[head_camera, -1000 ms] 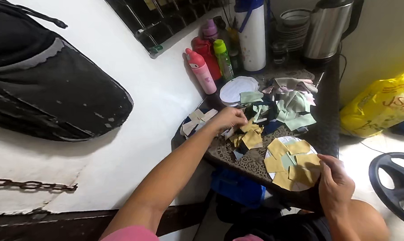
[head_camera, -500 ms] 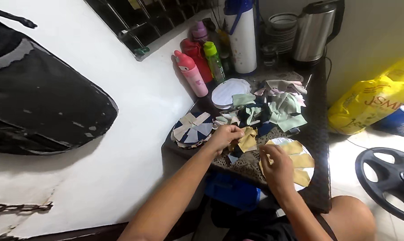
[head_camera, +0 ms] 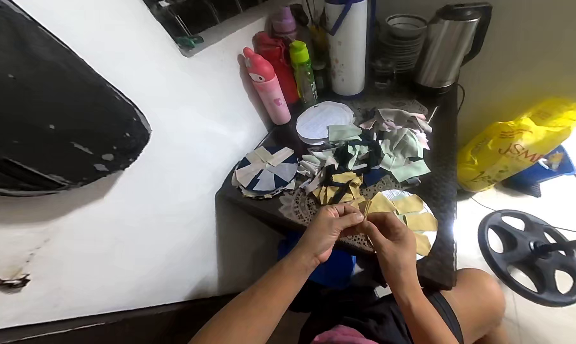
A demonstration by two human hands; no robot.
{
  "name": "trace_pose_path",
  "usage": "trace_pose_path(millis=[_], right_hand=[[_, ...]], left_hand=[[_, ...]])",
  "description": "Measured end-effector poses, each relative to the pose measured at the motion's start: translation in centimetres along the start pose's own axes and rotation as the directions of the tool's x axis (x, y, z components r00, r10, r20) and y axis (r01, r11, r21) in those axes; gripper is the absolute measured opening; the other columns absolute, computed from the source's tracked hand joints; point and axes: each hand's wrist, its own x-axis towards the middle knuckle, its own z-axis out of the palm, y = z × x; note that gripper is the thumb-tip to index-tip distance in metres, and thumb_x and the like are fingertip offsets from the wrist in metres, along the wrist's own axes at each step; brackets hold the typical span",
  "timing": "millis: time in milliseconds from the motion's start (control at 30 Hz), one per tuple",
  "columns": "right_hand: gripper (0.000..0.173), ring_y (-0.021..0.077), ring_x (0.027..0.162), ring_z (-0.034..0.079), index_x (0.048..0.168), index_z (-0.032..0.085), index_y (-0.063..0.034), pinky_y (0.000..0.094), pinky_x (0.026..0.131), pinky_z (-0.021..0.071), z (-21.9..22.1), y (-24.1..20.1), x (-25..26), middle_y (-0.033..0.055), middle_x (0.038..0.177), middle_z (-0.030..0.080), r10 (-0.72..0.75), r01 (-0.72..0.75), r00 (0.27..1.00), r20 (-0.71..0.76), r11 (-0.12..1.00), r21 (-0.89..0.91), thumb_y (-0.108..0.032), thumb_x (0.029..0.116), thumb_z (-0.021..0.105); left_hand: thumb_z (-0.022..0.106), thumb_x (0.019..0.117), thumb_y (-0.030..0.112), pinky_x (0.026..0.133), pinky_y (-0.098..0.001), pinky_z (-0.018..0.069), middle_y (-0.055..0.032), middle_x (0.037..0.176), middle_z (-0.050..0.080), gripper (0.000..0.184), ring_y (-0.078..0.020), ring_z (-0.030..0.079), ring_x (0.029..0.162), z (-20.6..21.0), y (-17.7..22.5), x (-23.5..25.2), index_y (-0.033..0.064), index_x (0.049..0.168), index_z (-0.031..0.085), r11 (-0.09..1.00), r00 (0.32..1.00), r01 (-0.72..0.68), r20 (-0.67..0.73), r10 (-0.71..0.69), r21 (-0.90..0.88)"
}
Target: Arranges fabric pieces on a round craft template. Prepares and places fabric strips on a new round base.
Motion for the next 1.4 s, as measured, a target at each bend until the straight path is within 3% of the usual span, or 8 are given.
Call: trace_pose_path(millis=[267,567,667,800,967,1167,1300,1400], right_hand=[[0.007,0.0039,0.07,0.07,0.09,0.074,0.0,0.0206,0.069,0.0594,-2.2,0.1,-1.4,0.0014,0.077,0.074,0.051,-0.045,0.996,-0.079,0.996,0.073,-0.001,0.0894,0.066],[0.02,0.0114,0.066,0.069,0.09,0.063,-0.0015,0.0267,0.066,0.0606,-5.3,-1.2,-2.0,0.0049,0.075,0.069,0.414,-0.323,0.909,-0.056,0.782,0.532,0.0,0.0994,0.045],[0.023,0.0114,0.066,0.07,0.09,0.063,-0.0034,0.0267,0.064,0.061,-6.6,-1.3,-2.4,0.0049,0.076,0.071,0.434,-0.332,0.899,-0.056,0.76,0.558,-0.001,0.1002,0.043],[0.023,0.0121,0.068,0.071,0.092,0.064,-0.004,0.0267,0.063,0.0613,-8.7,-0.9,-3.3,0.006,0.079,0.072,0.428,-0.324,0.901,-0.065,0.766,0.556,-0.002,0.0996,0.043],[0.025,0.0108,0.063,0.071,0.09,0.065,-0.0046,0.0247,0.059,0.0604,-10.5,-0.6,-4.3,0.0062,0.075,0.073,0.439,-0.313,0.893,-0.101,0.766,0.561,-0.002,0.0996,0.041],[0.027,0.0105,0.062,0.07,0.09,0.064,-0.0046,0.0236,0.058,0.0596,-11.1,-0.8,-5.2,0.0066,0.074,0.072,0.468,-0.327,0.879,-0.091,0.73,0.6,-0.003,0.1008,0.04],[0.026,0.0108,0.064,0.072,0.091,0.065,-0.0056,0.0241,0.059,0.0605,-11.6,-0.5,-5.8,0.0084,0.077,0.073,0.463,-0.34,0.886,-0.006,0.659,0.671,-0.006,0.1,0.041],[0.025,0.0112,0.065,0.072,0.091,0.067,-0.005,0.0244,0.059,0.0608,-12.1,-0.5,-6.4,0.0092,0.078,0.074,0.459,-0.348,0.888,0.021,0.644,0.681,-0.006,0.0997,0.043]], left_hand=[[0.063,0.0971,0.001,0.075,-0.0231,0.0573,0.0,0.082,0.068,0.006,-0.0068,0.066,0.076,2.3,-2.4,-0.9,0.0016,0.094,0.067,0.981,0.987,-0.158,0.034,0.155,0.116],[0.051,0.1053,0.005,0.078,-0.0283,0.0597,-0.0047,0.093,0.068,0.011,-0.0105,0.069,0.082,0.1,1.1,0.8,-0.0014,0.108,0.059,0.973,0.993,-0.116,-0.008,0.12,0.199],[0.059,0.1027,0.008,0.083,-0.0355,0.0566,-0.0111,0.098,0.069,0.015,-0.0163,0.068,0.087,-2.9,1.9,3.5,-0.0029,0.111,0.066,0.724,0.913,-0.207,-0.137,0.385,0.658],[0.054,0.1036,0.014,0.101,-0.057,0.0504,-0.0237,0.124,0.066,0.029,-0.0392,0.065,0.115,-4.2,0.4,4.6,-0.0018,0.123,0.069,0.264,0.853,-0.247,0.08,0.515,0.933],[0.061,0.0984,0.025,0.109,-0.0608,0.0386,-0.0225,0.14,0.058,0.027,-0.0442,0.05,0.133,-2.4,-2.9,4.8,0.0118,0.116,0.077,0.143,0.861,-0.367,0.277,0.426,0.919],[0.062,0.0986,0.019,0.114,-0.0582,0.0344,-0.0236,0.146,0.052,0.022,-0.0441,0.044,0.138,-1.5,-2.7,4.9,0.0019,0.107,0.073,0.11,0.94,-0.213,0.173,0.295,0.971],[0.063,0.0973,0.016,0.103,-0.0661,0.0425,-0.0256,0.135,0.06,0.02,-0.0489,0.053,0.129,-2.5,-2.0,4.8,0.0,0.1,0.074,0.059,0.807,-0.367,0.286,0.517,0.929],[0.069,0.0955,0.016,0.106,-0.0717,0.0363,-0.0298,0.144,0.052,0.022,-0.0548,0.044,0.136,-3.4,-0.4,5.3,-0.0003,0.111,0.073,0.023,0.787,-0.258,0.196,0.586,0.966]])
